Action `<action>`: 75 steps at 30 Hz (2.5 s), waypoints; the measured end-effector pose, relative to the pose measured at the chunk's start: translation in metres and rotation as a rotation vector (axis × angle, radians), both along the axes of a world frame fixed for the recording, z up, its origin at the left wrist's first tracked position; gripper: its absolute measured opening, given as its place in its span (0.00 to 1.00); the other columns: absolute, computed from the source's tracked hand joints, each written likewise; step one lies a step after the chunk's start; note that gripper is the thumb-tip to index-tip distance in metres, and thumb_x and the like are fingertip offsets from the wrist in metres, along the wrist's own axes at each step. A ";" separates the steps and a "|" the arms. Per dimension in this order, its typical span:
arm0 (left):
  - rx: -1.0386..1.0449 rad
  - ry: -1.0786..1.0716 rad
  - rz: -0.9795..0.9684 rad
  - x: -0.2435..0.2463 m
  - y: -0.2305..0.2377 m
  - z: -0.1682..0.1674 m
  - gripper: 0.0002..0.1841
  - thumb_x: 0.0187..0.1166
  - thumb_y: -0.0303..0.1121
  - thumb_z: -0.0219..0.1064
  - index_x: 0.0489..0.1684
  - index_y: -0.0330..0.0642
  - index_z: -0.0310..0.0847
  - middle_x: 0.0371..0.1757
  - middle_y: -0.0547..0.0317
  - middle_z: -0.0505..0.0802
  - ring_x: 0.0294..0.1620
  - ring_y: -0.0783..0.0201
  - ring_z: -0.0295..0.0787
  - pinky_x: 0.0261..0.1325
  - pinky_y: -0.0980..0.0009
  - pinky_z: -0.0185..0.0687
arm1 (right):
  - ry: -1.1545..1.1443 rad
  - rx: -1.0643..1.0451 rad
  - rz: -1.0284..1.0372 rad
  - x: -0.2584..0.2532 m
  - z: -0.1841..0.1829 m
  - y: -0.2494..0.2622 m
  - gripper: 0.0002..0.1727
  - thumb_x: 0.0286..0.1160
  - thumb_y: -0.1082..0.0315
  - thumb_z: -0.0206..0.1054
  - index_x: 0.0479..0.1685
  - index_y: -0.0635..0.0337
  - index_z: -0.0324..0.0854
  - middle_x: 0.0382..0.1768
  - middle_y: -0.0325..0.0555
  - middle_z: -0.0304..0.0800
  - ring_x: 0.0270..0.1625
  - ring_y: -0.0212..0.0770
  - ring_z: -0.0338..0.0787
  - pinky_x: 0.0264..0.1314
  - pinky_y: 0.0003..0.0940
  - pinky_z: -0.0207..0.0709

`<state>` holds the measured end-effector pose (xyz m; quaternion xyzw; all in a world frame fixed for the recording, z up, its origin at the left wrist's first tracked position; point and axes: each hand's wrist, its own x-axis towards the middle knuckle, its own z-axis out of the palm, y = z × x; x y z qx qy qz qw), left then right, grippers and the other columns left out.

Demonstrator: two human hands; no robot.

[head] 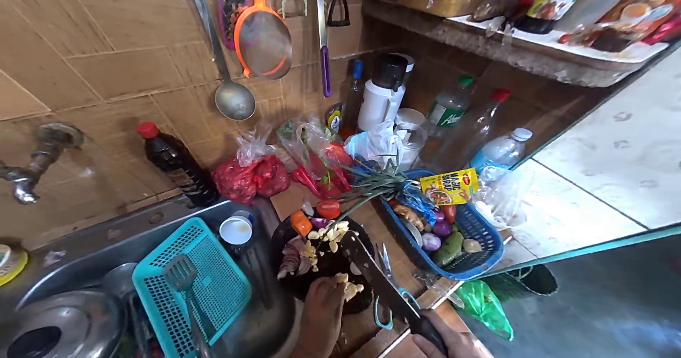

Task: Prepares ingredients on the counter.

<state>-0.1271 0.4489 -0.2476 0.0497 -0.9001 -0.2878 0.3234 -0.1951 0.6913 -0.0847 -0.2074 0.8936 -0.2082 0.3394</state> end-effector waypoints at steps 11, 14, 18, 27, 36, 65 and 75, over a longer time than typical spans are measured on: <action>0.268 -0.614 -0.017 -0.007 -0.004 0.059 0.17 0.80 0.28 0.68 0.65 0.36 0.89 0.66 0.42 0.90 0.73 0.45 0.83 0.80 0.58 0.75 | -0.005 0.584 0.291 -0.014 0.052 -0.057 0.29 0.94 0.48 0.52 0.85 0.56 0.64 0.57 0.70 0.89 0.62 0.74 0.89 0.62 0.69 0.80; 0.280 -0.612 -0.003 -0.002 -0.006 0.054 0.17 0.80 0.29 0.68 0.65 0.38 0.89 0.68 0.41 0.89 0.75 0.42 0.80 0.81 0.55 0.71 | -0.039 0.473 0.215 -0.012 0.004 -0.047 0.33 0.94 0.47 0.52 0.89 0.58 0.57 0.54 0.72 0.90 0.60 0.74 0.91 0.63 0.69 0.81; 0.332 -0.697 -0.042 -0.003 -0.010 0.060 0.17 0.84 0.28 0.63 0.68 0.36 0.86 0.70 0.41 0.87 0.76 0.46 0.80 0.82 0.59 0.71 | -0.042 0.422 0.202 -0.022 -0.014 -0.053 0.35 0.93 0.47 0.53 0.91 0.57 0.53 0.56 0.70 0.89 0.62 0.71 0.90 0.67 0.66 0.80; 0.372 -0.684 -0.062 -0.010 -0.007 0.064 0.16 0.86 0.29 0.62 0.65 0.36 0.87 0.68 0.44 0.89 0.73 0.52 0.84 0.81 0.62 0.74 | -0.091 0.504 0.149 -0.001 0.012 -0.061 0.35 0.93 0.46 0.51 0.91 0.58 0.53 0.58 0.72 0.88 0.63 0.73 0.90 0.65 0.68 0.80; 0.293 -0.684 -0.127 -0.021 -0.019 0.063 0.14 0.86 0.30 0.61 0.58 0.38 0.92 0.76 0.43 0.84 0.81 0.48 0.75 0.86 0.59 0.65 | -0.124 0.545 0.193 -0.011 0.053 -0.079 0.36 0.92 0.46 0.54 0.89 0.59 0.54 0.62 0.72 0.84 0.66 0.73 0.86 0.66 0.70 0.78; 0.247 -0.787 -0.067 -0.021 -0.025 0.068 0.14 0.85 0.32 0.61 0.53 0.35 0.92 0.61 0.45 0.93 0.67 0.52 0.89 0.77 0.59 0.76 | -0.088 0.428 -0.002 0.039 -0.009 -0.090 0.33 0.94 0.49 0.51 0.89 0.57 0.54 0.61 0.69 0.87 0.65 0.70 0.89 0.66 0.67 0.80; 0.376 -0.707 -0.014 -0.015 -0.025 0.065 0.14 0.85 0.33 0.63 0.54 0.33 0.91 0.58 0.44 0.94 0.64 0.52 0.90 0.75 0.59 0.78 | -0.117 0.399 -0.033 0.050 -0.011 -0.089 0.34 0.93 0.49 0.52 0.90 0.58 0.51 0.64 0.69 0.86 0.67 0.69 0.89 0.68 0.66 0.80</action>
